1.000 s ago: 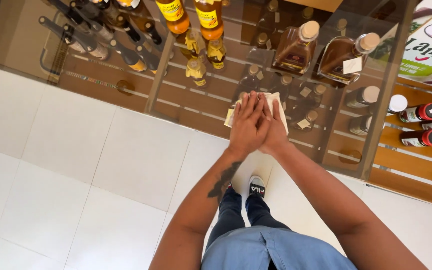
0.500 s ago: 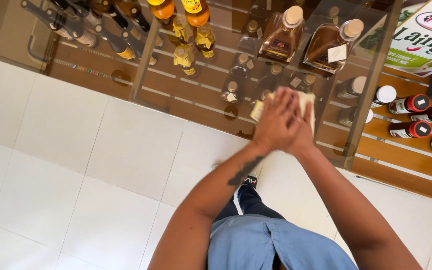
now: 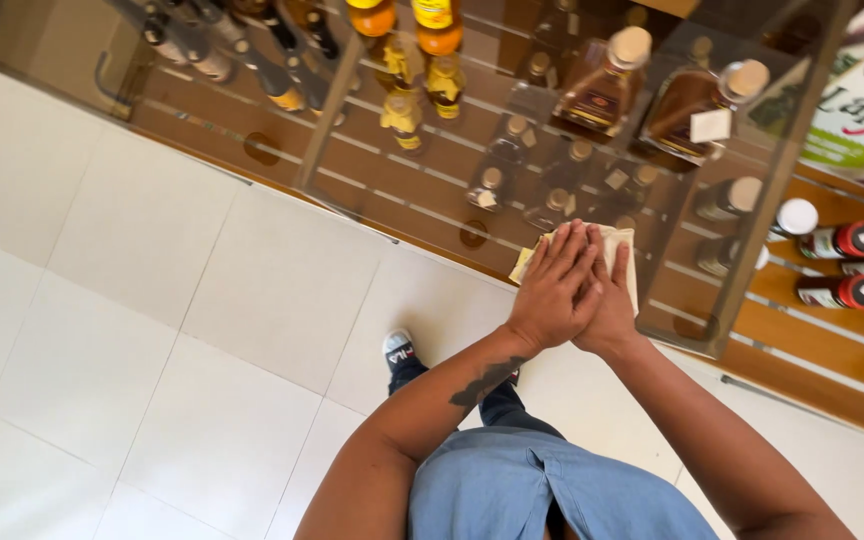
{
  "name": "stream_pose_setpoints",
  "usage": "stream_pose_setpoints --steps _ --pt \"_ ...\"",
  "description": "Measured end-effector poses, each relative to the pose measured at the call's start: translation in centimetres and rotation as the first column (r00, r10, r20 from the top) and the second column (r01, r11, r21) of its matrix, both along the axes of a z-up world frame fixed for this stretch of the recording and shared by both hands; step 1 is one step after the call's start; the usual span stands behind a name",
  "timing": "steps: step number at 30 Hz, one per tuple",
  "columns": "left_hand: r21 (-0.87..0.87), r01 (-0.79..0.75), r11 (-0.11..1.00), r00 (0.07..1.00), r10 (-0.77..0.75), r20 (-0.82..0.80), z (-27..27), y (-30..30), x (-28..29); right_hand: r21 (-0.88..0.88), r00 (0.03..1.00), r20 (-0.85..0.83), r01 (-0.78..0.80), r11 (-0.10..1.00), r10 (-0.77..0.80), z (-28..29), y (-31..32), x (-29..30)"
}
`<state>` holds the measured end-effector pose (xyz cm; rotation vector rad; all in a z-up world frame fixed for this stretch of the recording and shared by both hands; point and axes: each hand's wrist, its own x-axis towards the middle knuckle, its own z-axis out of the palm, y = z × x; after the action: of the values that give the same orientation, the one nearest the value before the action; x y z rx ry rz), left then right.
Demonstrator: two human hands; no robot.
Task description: Cleaning glass bottles and organizing gift items on display shelves in a retail environment.
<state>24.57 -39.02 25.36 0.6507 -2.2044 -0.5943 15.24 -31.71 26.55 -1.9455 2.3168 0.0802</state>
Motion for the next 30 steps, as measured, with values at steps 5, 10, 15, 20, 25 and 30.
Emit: stream_pose_setpoints --steps 5,10,15,20,25,30 --pt "-0.005 -0.101 0.995 0.995 0.101 0.022 -0.6 -6.2 5.2 0.118 0.958 -0.254 -0.104 0.988 0.131 -0.8 -7.0 4.4" --pt "-0.013 -0.116 0.993 0.992 0.117 0.042 -1.8 -14.4 11.1 0.08 0.991 -0.076 -0.108 0.991 0.115 -0.8 -15.7 10.2" --pt "-0.053 -0.121 0.991 0.991 0.123 0.052 -2.9 -23.8 16.7 0.077 0.996 0.065 -0.072 0.994 0.068 0.0 -25.0 16.2" --pt "-0.079 -0.118 0.99 0.989 0.124 0.079 -2.5 -30.1 21.2 0.004 0.988 0.141 -0.069 0.998 0.068 1.2 -31.2 20.8" --pt "-0.057 -0.214 0.975 0.977 0.215 0.007 -0.3 -28.9 20.2 0.032 0.983 0.183 0.022 0.999 -0.027 2.8 -31.0 20.3" --pt "0.119 0.02 0.993 0.998 -0.013 -0.062 -2.0 -25.1 14.4 -0.192 0.814 0.544 0.356 0.915 -0.203 0.9 -25.9 16.0"
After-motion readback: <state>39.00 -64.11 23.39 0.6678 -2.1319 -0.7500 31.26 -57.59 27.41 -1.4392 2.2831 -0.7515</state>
